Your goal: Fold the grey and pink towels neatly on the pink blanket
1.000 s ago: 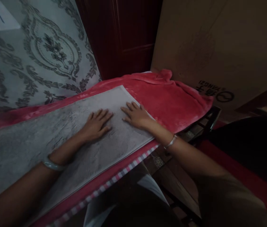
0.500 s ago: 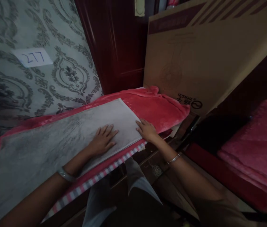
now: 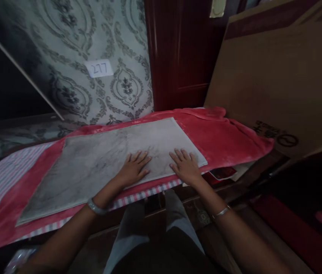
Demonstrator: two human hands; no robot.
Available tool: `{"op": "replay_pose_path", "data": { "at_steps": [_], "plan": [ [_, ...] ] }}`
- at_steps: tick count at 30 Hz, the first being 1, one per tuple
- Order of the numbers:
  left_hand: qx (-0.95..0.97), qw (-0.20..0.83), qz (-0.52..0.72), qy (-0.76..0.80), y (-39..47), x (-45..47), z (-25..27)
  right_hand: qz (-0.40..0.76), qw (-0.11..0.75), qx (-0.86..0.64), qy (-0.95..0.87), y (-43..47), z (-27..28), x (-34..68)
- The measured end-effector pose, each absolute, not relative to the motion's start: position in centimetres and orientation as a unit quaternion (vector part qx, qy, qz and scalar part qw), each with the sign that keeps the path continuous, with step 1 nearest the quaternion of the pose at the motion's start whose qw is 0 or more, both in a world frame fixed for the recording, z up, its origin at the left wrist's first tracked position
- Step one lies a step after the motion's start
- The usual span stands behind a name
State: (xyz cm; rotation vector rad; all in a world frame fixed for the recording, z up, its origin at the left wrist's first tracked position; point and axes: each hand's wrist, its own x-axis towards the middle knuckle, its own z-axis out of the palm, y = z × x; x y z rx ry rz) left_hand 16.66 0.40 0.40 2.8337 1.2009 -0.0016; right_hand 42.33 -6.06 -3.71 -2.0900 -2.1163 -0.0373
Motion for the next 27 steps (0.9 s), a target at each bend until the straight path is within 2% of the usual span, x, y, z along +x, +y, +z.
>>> {"op": "replay_pose_path", "data": {
  "at_steps": [7,11,14,17,21,24,27],
  "plan": [
    [0.763,-0.033,-0.006,0.645,-3.6,2.4,1.2,-0.018,0.106,-0.695,-0.711,-6.0,-5.7,43.5],
    [0.656,-0.056,-0.003,0.752,-5.4,-2.2,0.7,-0.01,0.104,-0.687,-0.719,-4.8,-4.9,42.7],
    [0.628,-0.065,-0.003,0.775,-5.8,-2.7,0.1,-0.008,0.121,-0.637,-0.761,-3.1,-2.0,37.3],
    [0.625,-0.063,-0.008,0.778,-5.9,-2.5,-0.1,0.033,0.14,-0.527,-0.838,-1.5,1.0,28.7],
    [0.63,-0.057,-0.019,0.774,-6.0,-2.7,0.0,0.113,0.112,-0.466,-0.87,0.6,2.2,20.3],
    [0.629,-0.056,-0.026,0.775,-5.9,-3.1,0.1,0.112,0.1,-0.493,-0.857,2.3,0.8,20.7],
    [0.628,-0.061,-0.038,0.775,-5.8,-3.1,0.2,0.063,0.093,-0.561,-0.82,3.3,-1.1,26.1]
  ]
}}
